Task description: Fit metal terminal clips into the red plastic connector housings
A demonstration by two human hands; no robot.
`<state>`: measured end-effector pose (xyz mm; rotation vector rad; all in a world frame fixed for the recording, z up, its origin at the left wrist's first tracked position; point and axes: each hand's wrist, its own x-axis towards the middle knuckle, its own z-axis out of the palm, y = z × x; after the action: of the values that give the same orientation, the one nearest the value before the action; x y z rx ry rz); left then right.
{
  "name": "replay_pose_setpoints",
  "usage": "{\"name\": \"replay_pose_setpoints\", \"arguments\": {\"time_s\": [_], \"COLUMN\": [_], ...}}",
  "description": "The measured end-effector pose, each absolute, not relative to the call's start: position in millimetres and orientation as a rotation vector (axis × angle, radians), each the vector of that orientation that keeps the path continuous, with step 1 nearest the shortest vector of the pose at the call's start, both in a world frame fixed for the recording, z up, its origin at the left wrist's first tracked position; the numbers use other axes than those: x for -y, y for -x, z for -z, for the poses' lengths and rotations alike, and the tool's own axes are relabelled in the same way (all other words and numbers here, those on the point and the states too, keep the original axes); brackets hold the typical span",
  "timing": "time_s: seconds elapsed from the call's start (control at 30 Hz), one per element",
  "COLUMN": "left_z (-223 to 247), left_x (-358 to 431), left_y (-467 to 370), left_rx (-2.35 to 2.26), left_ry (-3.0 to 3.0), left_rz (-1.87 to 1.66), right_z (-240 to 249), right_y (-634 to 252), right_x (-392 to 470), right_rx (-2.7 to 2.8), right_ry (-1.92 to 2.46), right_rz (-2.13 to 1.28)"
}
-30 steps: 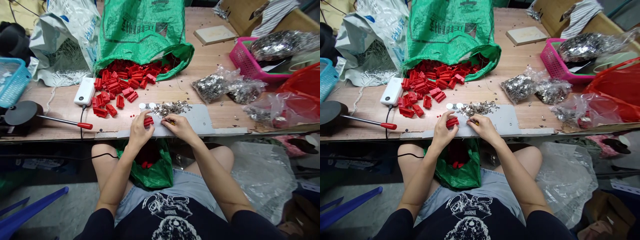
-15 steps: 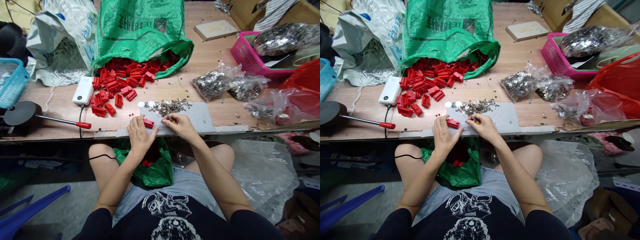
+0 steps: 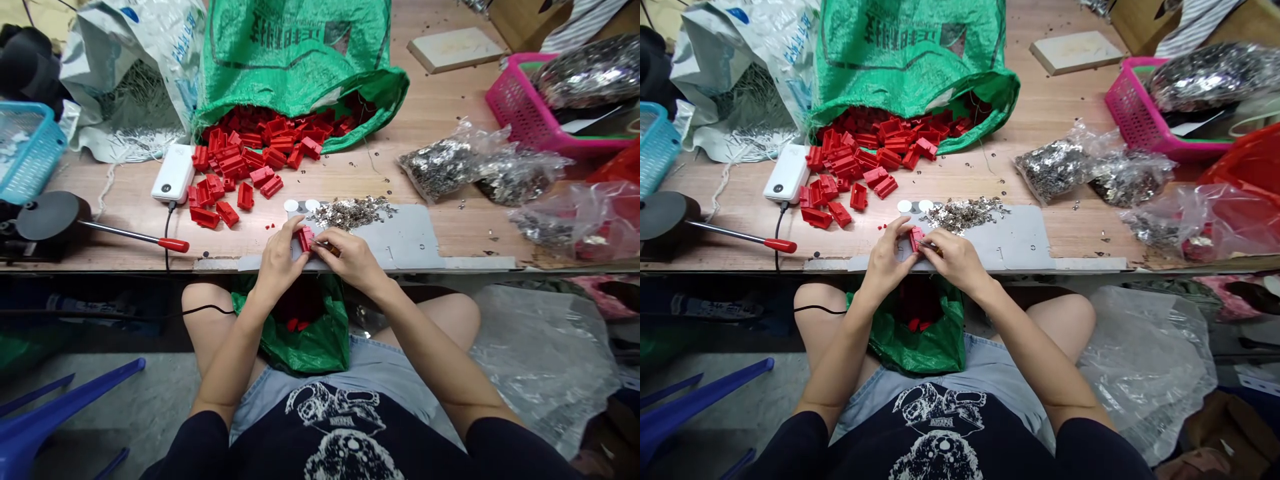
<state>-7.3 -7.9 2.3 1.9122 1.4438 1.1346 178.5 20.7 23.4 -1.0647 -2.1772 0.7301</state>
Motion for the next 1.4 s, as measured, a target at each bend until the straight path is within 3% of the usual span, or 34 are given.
{"name": "replay_pose_setpoints", "arguments": {"time_s": [0.37, 0.97, 1.4], "left_z": [0, -10, -5], "left_x": [4, -5, -12], "left_y": [14, 7, 15], "left_rx": [-1.467, -1.554, -1.462], "left_ry": [-1.899, -2.208, -2.290], "left_rz": [-1.144, -1.241, -1.358], "right_z": [-32, -12, -8], "right_y": [-172, -186, -186], "right_x": [-23, -63, -64], "right_rx": [2.489, 1.919, 1.923], "right_ry": [1.069, 0.921, 0.868], "right_rz": [-0.405, -1.097, -1.096]}}
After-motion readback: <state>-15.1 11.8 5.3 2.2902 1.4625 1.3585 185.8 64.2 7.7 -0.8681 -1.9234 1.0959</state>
